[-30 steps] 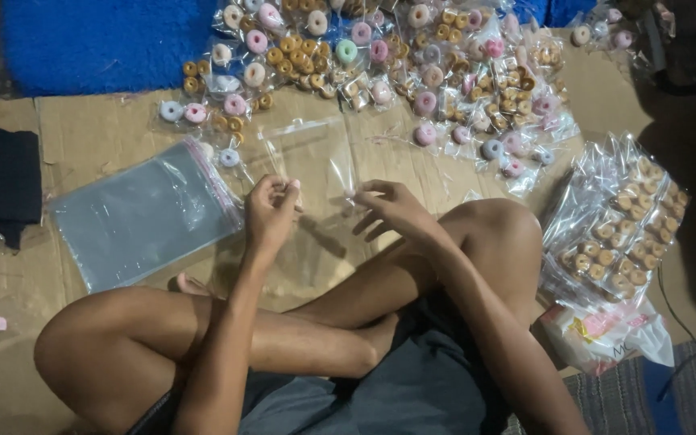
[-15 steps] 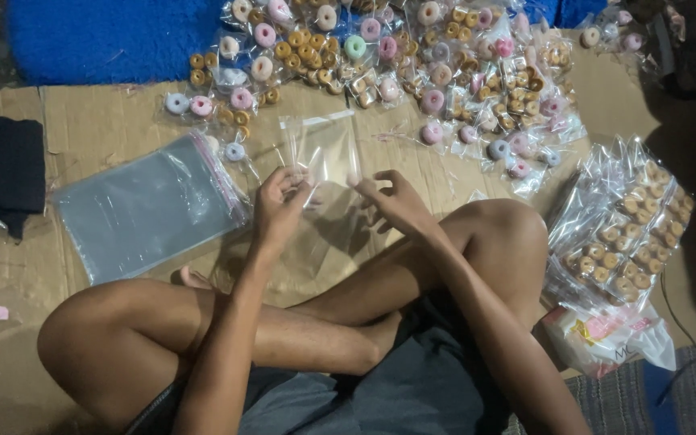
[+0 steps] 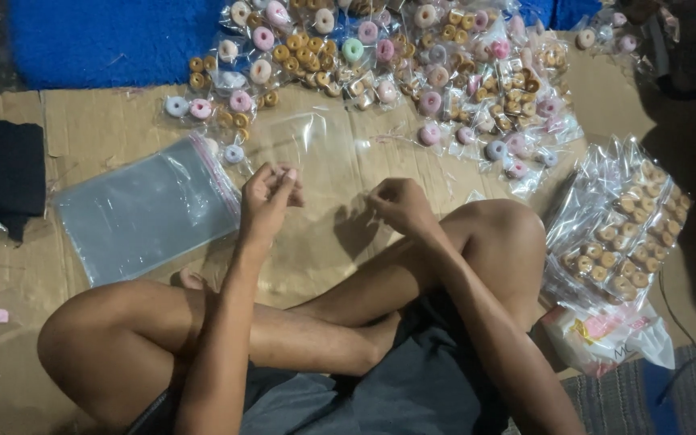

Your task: The person picks up small colorful ring-shaped objects and places them into plastic bags by hand while sitting on the floor.

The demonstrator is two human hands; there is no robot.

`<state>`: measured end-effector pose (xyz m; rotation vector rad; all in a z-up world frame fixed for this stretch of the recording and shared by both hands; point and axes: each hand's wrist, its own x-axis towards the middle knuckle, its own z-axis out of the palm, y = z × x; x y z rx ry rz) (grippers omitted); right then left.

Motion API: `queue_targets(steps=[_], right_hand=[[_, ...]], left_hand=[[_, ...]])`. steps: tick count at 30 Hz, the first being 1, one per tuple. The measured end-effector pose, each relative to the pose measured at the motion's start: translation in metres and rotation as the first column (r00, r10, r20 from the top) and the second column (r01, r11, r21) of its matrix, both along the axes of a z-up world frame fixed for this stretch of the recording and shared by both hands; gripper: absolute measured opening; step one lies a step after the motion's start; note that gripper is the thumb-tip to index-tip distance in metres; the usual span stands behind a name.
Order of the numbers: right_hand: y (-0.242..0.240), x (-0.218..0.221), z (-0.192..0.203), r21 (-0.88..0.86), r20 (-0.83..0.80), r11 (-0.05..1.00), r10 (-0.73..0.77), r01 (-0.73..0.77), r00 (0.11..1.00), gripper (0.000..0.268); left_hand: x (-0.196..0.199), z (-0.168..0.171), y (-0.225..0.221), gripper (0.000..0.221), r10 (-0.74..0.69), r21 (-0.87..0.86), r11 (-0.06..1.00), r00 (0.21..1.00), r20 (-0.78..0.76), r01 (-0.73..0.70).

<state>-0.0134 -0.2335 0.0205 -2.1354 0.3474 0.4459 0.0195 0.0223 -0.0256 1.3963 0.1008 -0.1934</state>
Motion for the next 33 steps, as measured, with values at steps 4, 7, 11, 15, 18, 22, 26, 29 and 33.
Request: queue_targets(steps=[4, 7, 11, 15, 18, 22, 26, 29, 33], right_hand=[[-0.01, 0.009, 0.02, 0.252, 0.263, 0.968, -0.061, -0.008, 0.963, 0.079], [-0.022, 0.014, 0.016, 0.65, 0.298, 0.751, -0.119, -0.11, 0.947, 0.075], [-0.011, 0.007, 0.044, 0.545, 0.22, 0.791, 0.187, -0.279, 0.957, 0.08], [-0.004, -0.001, 0.054, 0.376, -0.047, 0.875, 0.345, -0.304, 0.937, 0.014], [-0.004, 0.002, 0.026, 0.46, -0.062, 0.887, 0.006, 0.023, 0.998, 0.02], [-0.005, 0.006, -0.004, 0.475, 0.027, 0.824, -0.366, 0.31, 0.93, 0.028], [0.004, 0.006, 0.002, 0.546, -0.2, 0.683, -0.456, 0.485, 0.867, 0.032], [0.013, 0.006, 0.002, 0.458, -0.301, 0.723, -0.422, 0.517, 0.855, 0.05], [0.001, 0.011, -0.014, 0.335, -0.189, 0.793, -0.473, 0.509, 0.861, 0.046]], left_hand=[[-0.01, 0.047, 0.006, 0.014, -0.204, -0.017, 0.979, 0.978, 0.031, 0.205], [-0.018, 0.073, 0.008, 0.016, -0.48, 0.075, 0.872, 0.875, -0.054, 0.483], [-0.022, 0.076, 0.01, 0.026, -0.654, 0.199, 0.712, 0.739, -0.159, 0.673], [-0.011, 0.041, 0.01, 0.031, -0.404, 0.563, 0.756, 0.915, 0.0, 0.334], [-0.014, 0.061, 0.003, 0.052, -0.255, 0.797, 0.546, 0.856, 0.45, -0.257], [-0.016, 0.06, -0.009, 0.042, -0.224, 0.693, 0.541, 0.713, 0.665, -0.476], [-0.028, 0.068, -0.037, 0.048, -0.326, 0.764, 0.631, 0.847, 0.42, -0.136], [-0.037, 0.081, -0.047, 0.06, -0.454, 0.793, 0.508, 0.887, -0.086, 0.336], [-0.035, 0.058, -0.037, 0.057, -0.619, 0.885, 0.22, 0.76, -0.199, 0.41]])
